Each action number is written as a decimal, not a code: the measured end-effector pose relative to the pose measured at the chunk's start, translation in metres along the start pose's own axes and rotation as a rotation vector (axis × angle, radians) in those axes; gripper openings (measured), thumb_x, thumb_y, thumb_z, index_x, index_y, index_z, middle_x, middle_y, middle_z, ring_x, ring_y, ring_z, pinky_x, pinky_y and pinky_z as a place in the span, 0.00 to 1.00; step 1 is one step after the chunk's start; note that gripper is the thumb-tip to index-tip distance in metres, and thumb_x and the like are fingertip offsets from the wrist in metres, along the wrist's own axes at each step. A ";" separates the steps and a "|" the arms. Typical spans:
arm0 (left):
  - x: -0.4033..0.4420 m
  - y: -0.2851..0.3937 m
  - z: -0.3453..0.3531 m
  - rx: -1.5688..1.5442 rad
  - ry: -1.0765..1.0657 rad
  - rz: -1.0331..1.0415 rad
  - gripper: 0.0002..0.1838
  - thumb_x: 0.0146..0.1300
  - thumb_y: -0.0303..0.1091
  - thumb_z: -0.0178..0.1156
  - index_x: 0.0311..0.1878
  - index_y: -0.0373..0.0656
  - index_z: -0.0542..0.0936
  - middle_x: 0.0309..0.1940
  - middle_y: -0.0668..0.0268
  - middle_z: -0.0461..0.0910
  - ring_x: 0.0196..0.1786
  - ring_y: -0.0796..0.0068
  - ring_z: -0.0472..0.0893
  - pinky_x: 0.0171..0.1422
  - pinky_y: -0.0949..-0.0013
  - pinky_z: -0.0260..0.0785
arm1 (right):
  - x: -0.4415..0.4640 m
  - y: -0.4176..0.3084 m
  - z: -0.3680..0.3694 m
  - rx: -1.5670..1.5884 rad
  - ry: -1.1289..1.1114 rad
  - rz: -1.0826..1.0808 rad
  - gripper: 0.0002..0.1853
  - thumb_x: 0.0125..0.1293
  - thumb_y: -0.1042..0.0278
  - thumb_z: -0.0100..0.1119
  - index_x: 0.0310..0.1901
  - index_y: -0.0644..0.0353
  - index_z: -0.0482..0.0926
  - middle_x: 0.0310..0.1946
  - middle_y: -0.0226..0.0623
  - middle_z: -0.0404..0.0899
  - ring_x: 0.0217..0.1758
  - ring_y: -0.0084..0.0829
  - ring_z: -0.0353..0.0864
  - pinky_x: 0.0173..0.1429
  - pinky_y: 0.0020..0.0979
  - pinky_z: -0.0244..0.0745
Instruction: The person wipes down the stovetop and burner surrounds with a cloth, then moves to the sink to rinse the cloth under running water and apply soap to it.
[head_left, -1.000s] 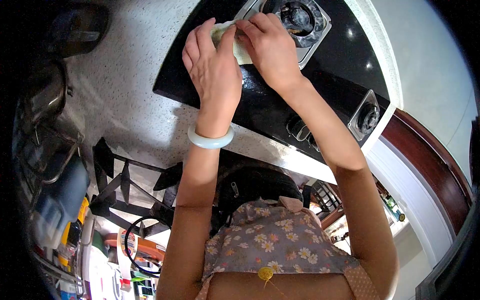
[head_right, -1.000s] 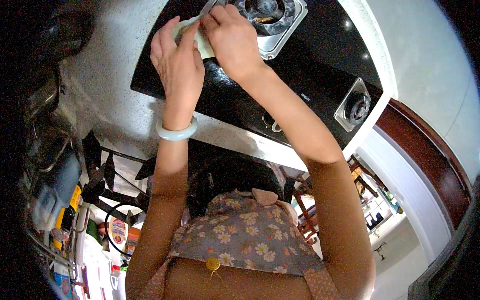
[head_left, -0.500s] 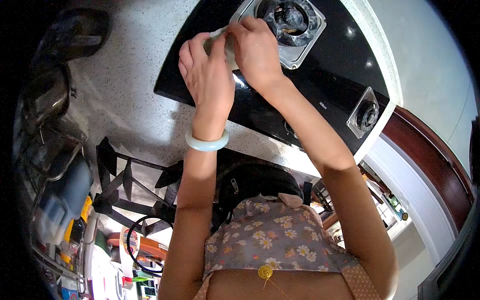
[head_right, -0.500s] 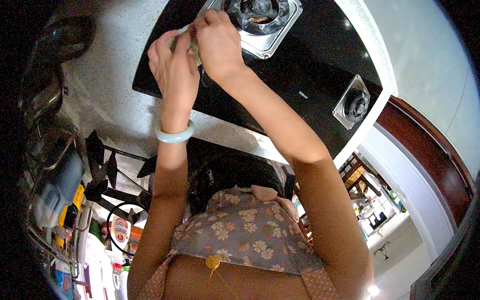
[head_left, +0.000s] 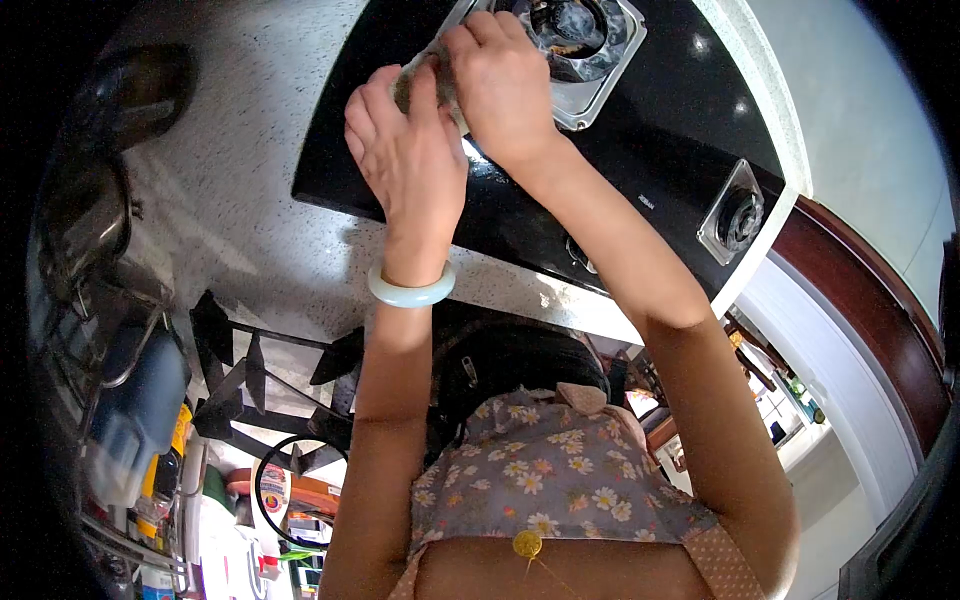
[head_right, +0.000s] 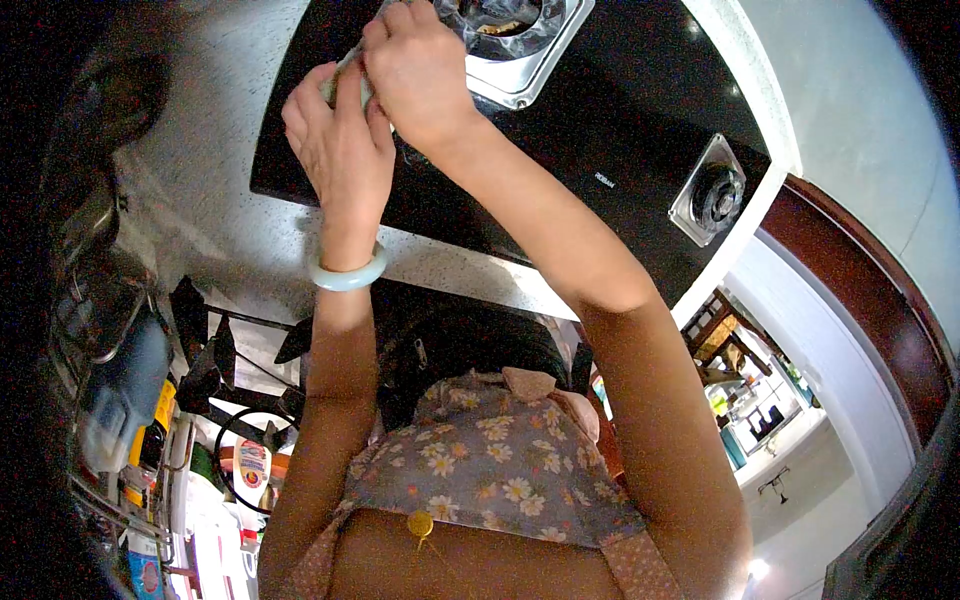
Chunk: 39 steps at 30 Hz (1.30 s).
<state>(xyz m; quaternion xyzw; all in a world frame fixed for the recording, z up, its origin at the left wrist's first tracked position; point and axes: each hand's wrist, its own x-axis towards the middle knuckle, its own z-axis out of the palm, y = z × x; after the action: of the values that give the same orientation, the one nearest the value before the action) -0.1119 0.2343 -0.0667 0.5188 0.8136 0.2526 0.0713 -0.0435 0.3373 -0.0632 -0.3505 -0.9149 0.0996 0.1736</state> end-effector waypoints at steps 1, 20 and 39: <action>0.000 0.000 -0.001 0.011 -0.017 0.004 0.23 0.61 0.30 0.65 0.60 0.42 0.78 0.61 0.53 0.71 0.63 0.49 0.68 0.69 0.50 0.61 | -0.003 -0.003 0.000 -0.024 0.011 -0.027 0.09 0.53 0.74 0.64 0.38 0.64 0.82 0.34 0.41 0.77 0.40 0.43 0.78 0.43 0.39 0.78; -0.021 0.013 0.008 -0.111 -0.125 0.017 0.27 0.70 0.42 0.64 0.69 0.46 0.73 0.63 0.53 0.68 0.68 0.52 0.64 0.75 0.45 0.52 | -0.071 0.177 -0.156 0.443 0.328 0.633 0.12 0.71 0.62 0.64 0.49 0.60 0.84 0.39 0.33 0.86 0.42 0.25 0.85 0.49 0.28 0.78; -0.027 0.007 0.020 0.026 -0.053 0.128 0.28 0.70 0.44 0.63 0.70 0.44 0.73 0.63 0.52 0.67 0.67 0.52 0.65 0.74 0.47 0.51 | -0.039 0.210 -0.084 0.207 0.127 -0.044 0.07 0.60 0.76 0.60 0.39 0.63 0.84 0.37 0.44 0.79 0.48 0.49 0.80 0.53 0.43 0.77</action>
<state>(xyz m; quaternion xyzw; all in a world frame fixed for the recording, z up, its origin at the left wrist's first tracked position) -0.0868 0.2200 -0.0842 0.5773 0.7797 0.2324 0.0698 0.1436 0.4700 -0.0598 -0.3160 -0.8944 0.1674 0.2686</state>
